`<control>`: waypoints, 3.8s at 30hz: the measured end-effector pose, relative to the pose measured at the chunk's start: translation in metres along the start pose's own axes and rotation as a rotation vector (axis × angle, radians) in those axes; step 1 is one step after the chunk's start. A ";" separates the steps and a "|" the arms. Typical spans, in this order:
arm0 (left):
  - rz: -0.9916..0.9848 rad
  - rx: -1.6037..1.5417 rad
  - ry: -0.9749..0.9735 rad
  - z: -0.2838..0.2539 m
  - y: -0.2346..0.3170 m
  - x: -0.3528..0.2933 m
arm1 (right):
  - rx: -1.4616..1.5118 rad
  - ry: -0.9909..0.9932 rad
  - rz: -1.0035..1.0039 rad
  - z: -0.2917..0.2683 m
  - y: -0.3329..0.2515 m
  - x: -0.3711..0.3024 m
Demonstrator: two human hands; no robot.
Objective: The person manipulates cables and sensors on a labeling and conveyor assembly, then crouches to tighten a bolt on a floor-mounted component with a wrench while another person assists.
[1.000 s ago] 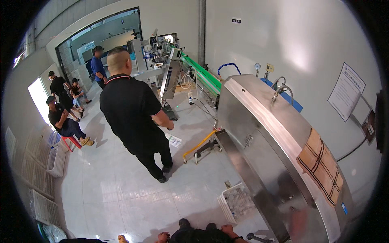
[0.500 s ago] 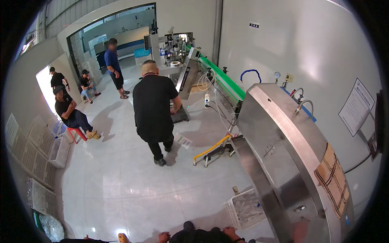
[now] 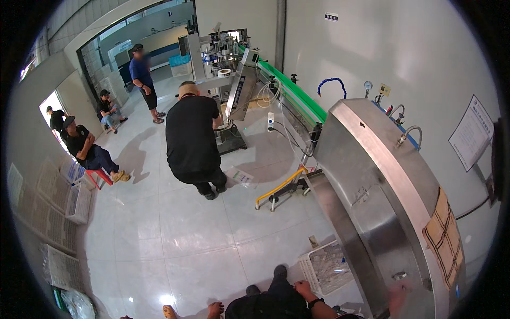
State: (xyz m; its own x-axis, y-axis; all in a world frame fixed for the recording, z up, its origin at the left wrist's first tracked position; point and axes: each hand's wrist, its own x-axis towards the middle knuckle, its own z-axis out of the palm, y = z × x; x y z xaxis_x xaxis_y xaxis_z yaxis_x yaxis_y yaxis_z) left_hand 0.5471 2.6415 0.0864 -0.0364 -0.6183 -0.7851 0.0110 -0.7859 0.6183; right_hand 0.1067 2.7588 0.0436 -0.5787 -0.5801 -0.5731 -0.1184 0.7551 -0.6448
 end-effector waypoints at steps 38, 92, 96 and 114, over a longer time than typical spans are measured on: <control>-0.083 -0.197 0.419 0.066 0.117 0.080 | 0.028 -0.197 0.040 0.016 -0.130 0.234; -0.210 -0.397 0.511 -0.699 0.783 0.589 | -0.515 -0.407 -0.268 0.842 -0.837 0.277; -0.160 -0.303 0.432 -0.778 0.871 0.646 | -0.211 -0.408 -0.161 0.936 -0.825 0.261; -0.200 -0.175 0.171 -0.873 1.050 0.799 | -0.329 -0.322 0.054 1.076 -1.043 0.168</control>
State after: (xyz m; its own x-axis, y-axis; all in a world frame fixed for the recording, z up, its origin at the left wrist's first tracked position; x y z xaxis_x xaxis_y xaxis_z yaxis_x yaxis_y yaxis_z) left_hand 1.4022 1.3100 0.0774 0.1128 -0.4327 -0.8945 0.1930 -0.8735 0.4469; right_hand 1.0014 1.5452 0.0759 -0.3169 -0.5634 -0.7630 -0.3748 0.8134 -0.4449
